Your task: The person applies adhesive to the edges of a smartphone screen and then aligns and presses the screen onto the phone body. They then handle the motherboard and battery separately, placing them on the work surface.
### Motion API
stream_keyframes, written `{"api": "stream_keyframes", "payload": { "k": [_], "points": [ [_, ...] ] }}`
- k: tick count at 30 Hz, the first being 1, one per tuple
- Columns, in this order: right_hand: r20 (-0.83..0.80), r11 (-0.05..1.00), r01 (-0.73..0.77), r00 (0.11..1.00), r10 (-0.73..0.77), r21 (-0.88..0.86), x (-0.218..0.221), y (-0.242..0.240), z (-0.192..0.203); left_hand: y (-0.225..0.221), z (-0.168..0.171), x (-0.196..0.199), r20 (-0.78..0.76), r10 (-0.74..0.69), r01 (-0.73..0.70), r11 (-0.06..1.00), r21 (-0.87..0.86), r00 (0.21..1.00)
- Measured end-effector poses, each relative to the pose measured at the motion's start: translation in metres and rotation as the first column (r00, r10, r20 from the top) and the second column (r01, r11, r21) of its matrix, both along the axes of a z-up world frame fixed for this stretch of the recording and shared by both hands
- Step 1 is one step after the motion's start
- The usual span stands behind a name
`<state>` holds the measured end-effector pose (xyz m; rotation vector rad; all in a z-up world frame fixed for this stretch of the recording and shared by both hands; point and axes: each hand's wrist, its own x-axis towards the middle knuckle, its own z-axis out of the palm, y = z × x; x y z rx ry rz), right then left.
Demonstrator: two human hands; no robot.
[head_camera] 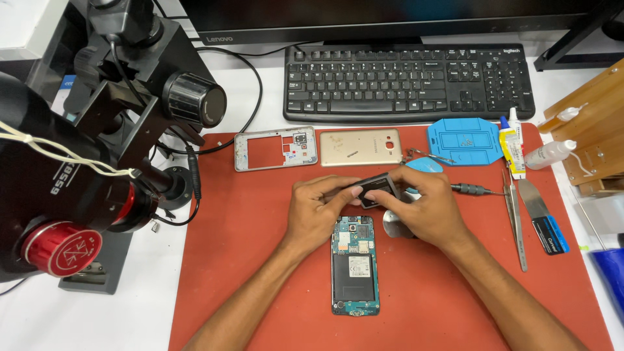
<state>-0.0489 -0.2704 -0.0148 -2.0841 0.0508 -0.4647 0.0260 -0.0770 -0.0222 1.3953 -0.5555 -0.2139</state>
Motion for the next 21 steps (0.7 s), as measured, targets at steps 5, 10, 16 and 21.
{"api": "stream_keyframes", "payload": {
  "k": [5,10,16,21],
  "points": [
    [-0.136,0.994,-0.103,0.986,0.096,-0.042,0.001,-0.011,0.022,-0.005,-0.001,-0.001,0.036,0.022,-0.022,1.000,0.015,0.999],
    [-0.209,0.991,-0.130,0.969,0.130,0.012,0.000,-0.009,0.025,-0.004,-0.003,0.000,0.050,0.044,-0.046,0.998,0.034,0.998],
    [-0.099,0.999,-0.009,0.995,0.005,-0.040,-0.001,0.001,0.007,-0.006,-0.005,-0.005,-0.008,-0.012,0.012,1.000,-0.027,1.000],
    [-0.124,0.995,-0.100,0.987,0.097,-0.015,-0.001,-0.011,0.006,-0.006,-0.012,-0.005,-0.036,-0.023,0.021,0.999,-0.047,0.999]
  ]
}}
